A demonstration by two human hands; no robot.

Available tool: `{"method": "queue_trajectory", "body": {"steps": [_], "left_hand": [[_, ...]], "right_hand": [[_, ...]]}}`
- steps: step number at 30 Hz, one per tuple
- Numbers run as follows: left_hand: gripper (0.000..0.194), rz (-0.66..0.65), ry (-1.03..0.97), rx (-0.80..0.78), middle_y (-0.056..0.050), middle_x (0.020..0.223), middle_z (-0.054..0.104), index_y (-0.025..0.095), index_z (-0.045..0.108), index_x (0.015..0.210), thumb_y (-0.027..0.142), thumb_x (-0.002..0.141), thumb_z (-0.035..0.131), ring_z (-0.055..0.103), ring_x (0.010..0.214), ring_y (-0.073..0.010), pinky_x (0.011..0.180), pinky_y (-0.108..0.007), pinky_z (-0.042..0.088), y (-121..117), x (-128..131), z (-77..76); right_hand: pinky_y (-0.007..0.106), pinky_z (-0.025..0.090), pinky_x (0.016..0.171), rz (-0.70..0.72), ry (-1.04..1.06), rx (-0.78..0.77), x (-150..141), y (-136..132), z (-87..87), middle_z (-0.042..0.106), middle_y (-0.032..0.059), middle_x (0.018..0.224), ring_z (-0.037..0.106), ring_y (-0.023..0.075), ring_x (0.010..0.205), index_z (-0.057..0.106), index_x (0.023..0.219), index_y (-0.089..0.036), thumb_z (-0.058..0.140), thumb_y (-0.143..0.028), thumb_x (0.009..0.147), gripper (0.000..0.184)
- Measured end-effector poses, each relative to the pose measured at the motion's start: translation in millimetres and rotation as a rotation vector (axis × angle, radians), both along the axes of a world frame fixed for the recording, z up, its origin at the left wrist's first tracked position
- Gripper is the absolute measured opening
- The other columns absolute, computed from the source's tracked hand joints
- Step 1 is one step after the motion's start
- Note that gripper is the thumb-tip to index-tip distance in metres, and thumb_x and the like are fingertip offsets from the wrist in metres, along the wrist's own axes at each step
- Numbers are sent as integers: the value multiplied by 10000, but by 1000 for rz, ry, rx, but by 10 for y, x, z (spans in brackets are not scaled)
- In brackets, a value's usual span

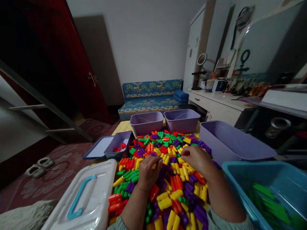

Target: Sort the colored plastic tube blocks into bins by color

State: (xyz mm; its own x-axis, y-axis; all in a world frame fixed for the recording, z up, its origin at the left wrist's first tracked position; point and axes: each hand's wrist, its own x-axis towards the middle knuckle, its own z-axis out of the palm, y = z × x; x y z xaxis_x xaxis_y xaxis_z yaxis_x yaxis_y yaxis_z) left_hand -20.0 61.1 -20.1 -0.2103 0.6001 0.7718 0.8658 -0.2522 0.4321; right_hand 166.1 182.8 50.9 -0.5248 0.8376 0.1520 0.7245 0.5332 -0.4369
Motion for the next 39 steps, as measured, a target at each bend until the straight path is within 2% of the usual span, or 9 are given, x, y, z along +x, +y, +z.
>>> {"method": "queue_trajectory", "body": {"steps": [4, 7, 10, 13, 21, 27, 33, 36, 39], "left_hand": [[190, -6, 12, -145, -61, 765, 699, 196, 690, 853, 278, 896, 524, 658, 704, -149, 663, -255, 519, -12, 24, -14], [196, -2, 22, -187, -64, 808, 705, 208, 698, 880, 286, 897, 519, 666, 764, -159, 696, -259, 530, 3, 17, -20], [184, 26, 11, -168, -66, 855, 709, 212, 697, 893, 277, 891, 525, 671, 811, -164, 734, -266, 540, 15, 19, -24], [180, 76, -25, -121, -70, 894, 714, 203, 694, 902, 265, 885, 526, 675, 823, -167, 744, -275, 540, 10, 30, -8], [177, 267, -190, -134, -46, 837, 713, 189, 695, 893, 263, 864, 537, 649, 721, -156, 673, -262, 493, -78, -199, 200], [169, 251, -172, -558, -53, 774, 721, 181, 725, 872, 261, 783, 605, 643, 677, -170, 605, -240, 449, -497, -569, 618], [212, 276, -3, -767, -45, 818, 722, 210, 722, 942, 267, 807, 569, 636, 713, -169, 626, -237, 416, -1003, -393, 1251], [241, 262, 16, -748, -47, 899, 728, 230, 707, 1010, 274, 828, 555, 643, 744, -166, 640, -231, 423, -1065, -287, 1382], [271, 265, 37, -738, -52, 905, 732, 238, 693, 1064, 280, 825, 573, 654, 773, -179, 679, -245, 438, -960, -261, 1356]], "right_hand": [[266, 413, 637, -12, 52, 13, -39, -17, -16, 726, 25, 832, 649, 186, 751, 708, 832, -255, 614, -222, 742, 135], [302, 448, 803, 105, 119, 59, -206, -30, -134, 717, 42, 972, 633, 204, 912, 704, 958, -240, 567, -182, 769, 241], [329, 367, 1004, 274, 150, 129, -422, -80, -318, 628, 56, 1229, 520, 204, 1166, 631, 1183, -207, 500, -87, 758, 461], [405, 265, 1081, 299, 81, 131, -572, -146, -472, 521, 58, 1376, 392, 224, 1306, 518, 1330, -204, 413, -44, 775, 587], [320, 351, 954, 260, 11, 173, -559, -186, -387, 643, 83, 1074, 534, 209, 1057, 677, 1096, -191, 447, -71, 788, 402], [296, 380, 890, 251, 44, 181, -516, -162, -285, 681, 53, 920, 560, 201, 956, 723, 862, -193, 488, -95, 791, 265], [267, 422, 795, 463, 8, 21, -484, -599, 37, 708, 2, 974, 626, 177, 910, 709, 944, -258, 584, -209, 760, 228], [282, 433, 740, 547, -196, 11, -540, -919, 132, 716, 48, 952, 651, 231, 905, 705, 961, -239, 644, -244, 700, 268], [285, 439, 689, 589, -383, -11, -664, -1149, 84, 716, 120, 918, 666, 259, 855, 703, 942, -162, 635, -195, 689, 264]]}}
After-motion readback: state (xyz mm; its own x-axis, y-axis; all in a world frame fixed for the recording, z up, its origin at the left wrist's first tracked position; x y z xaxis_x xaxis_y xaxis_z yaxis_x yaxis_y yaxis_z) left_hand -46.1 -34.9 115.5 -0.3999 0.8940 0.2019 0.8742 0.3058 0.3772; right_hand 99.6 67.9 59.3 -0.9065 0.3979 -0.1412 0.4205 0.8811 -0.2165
